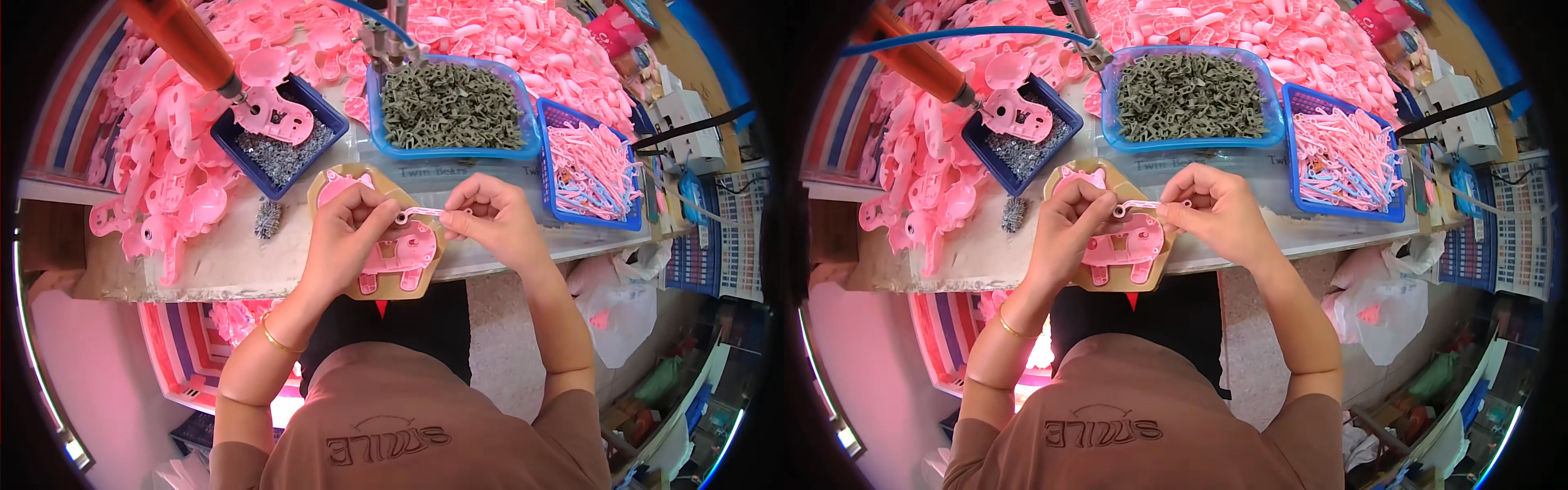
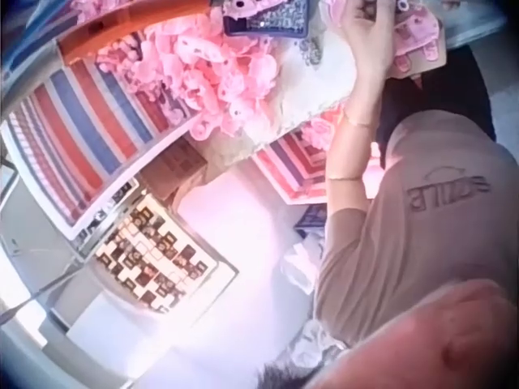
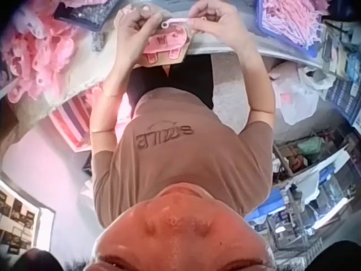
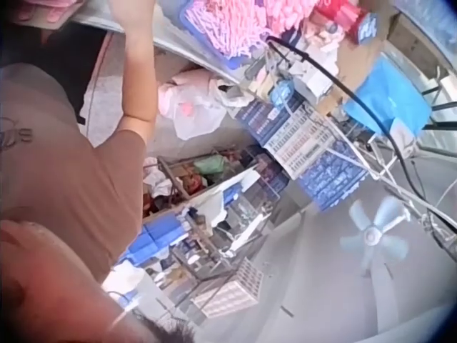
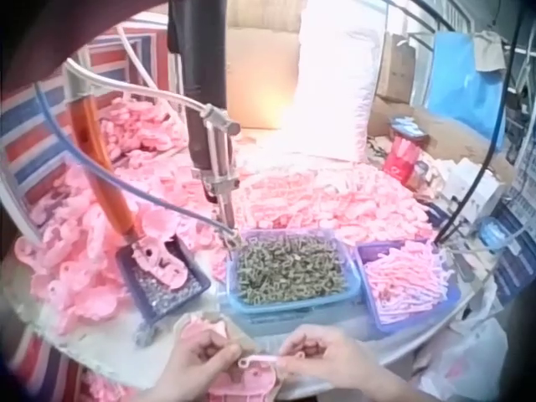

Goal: Assembling pink plastic toy components by hand and using a pneumatic assembly tool.

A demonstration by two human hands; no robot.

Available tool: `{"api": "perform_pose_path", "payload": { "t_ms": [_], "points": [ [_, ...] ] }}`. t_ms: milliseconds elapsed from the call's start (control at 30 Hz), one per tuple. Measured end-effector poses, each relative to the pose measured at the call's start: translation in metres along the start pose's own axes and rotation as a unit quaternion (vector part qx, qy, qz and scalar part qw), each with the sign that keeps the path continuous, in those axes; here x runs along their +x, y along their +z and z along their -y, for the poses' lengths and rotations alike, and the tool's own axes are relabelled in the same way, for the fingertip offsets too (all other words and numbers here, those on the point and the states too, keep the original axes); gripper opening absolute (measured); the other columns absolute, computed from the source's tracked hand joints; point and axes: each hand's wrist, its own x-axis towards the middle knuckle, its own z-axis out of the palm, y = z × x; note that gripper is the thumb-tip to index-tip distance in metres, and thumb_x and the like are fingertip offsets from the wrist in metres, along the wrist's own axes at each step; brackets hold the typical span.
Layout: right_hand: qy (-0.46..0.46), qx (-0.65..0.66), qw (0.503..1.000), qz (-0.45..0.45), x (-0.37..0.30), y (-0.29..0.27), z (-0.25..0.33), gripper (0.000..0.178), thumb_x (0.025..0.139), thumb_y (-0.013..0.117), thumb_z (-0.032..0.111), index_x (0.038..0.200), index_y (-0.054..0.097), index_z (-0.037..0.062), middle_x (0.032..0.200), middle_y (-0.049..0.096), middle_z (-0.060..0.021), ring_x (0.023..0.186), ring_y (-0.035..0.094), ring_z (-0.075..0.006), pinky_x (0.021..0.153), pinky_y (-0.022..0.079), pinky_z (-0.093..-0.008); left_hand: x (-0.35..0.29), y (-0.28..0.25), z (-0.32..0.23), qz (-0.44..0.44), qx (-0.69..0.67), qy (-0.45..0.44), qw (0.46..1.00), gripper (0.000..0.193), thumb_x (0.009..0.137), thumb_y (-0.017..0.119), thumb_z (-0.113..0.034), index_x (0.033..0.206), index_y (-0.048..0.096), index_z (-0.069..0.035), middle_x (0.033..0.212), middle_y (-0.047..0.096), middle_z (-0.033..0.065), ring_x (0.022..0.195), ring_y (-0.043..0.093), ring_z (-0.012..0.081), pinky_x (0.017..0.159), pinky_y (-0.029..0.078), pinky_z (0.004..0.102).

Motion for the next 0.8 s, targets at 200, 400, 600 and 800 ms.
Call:
{"api": "perform_pose_path", "payload": {
  "t_ms": [200,400,600,800],
  "points": [
    [-0.037,-0.076,0.994,-0.074,-0.010,0.018,-0.002,0.007,0.085,0.070,0.001,0.088,0.064,-0.0002,0.082,0.067,-0.0049,0.074,0.066,-0.0099,0.066,0.053,-0.0226,-0.004,0.004,-0.002,-0.044,-0.023,-0.016,0.999,0.014,0.096,0.061,-0.011,0.096,0.060,0.003,0.088,0.067,0.0078,0.080,0.067,0.0117,0.074,0.058,0.0238],
    [-0.116,-0.203,0.964,-0.127,-0.016,0.029,-0.002,0.004,0.081,0.072,0.000,0.083,0.069,-0.0016,0.079,0.069,-0.0068,0.074,0.066,-0.0095,0.067,0.052,-0.0237,-0.006,0.005,-0.004,-0.060,-0.017,0.000,0.998,0.013,0.096,0.061,-0.010,0.095,0.059,0.003,0.088,0.067,0.0081,0.082,0.069,0.0130,0.074,0.058,0.0240],
    [-0.063,-0.096,0.992,-0.048,-0.014,0.019,0.000,0.010,0.081,0.073,0.003,0.090,0.070,-0.0001,0.082,0.069,-0.0053,0.072,0.064,-0.0081,0.065,0.052,-0.0239,-0.007,-0.012,-0.017,0.033,-0.032,-0.079,0.996,0.016,0.097,0.060,-0.015,0.095,0.060,0.001,0.090,0.066,0.0068,0.080,0.068,0.0121,0.072,0.057,0.0231],
    [-0.139,-0.288,0.947,0.045,-0.007,0.034,0.009,0.018,0.083,0.072,0.009,0.099,0.069,0.0038,0.078,0.065,-0.0048,0.067,0.061,-0.0100,0.061,0.049,-0.0264,-0.011,-0.017,-0.023,0.075,0.032,-0.105,0.991,0.019,0.097,0.061,-0.018,0.096,0.062,0.000,0.089,0.068,0.0059,0.074,0.066,0.0098,0.068,0.055,0.0215]
  ]
}}
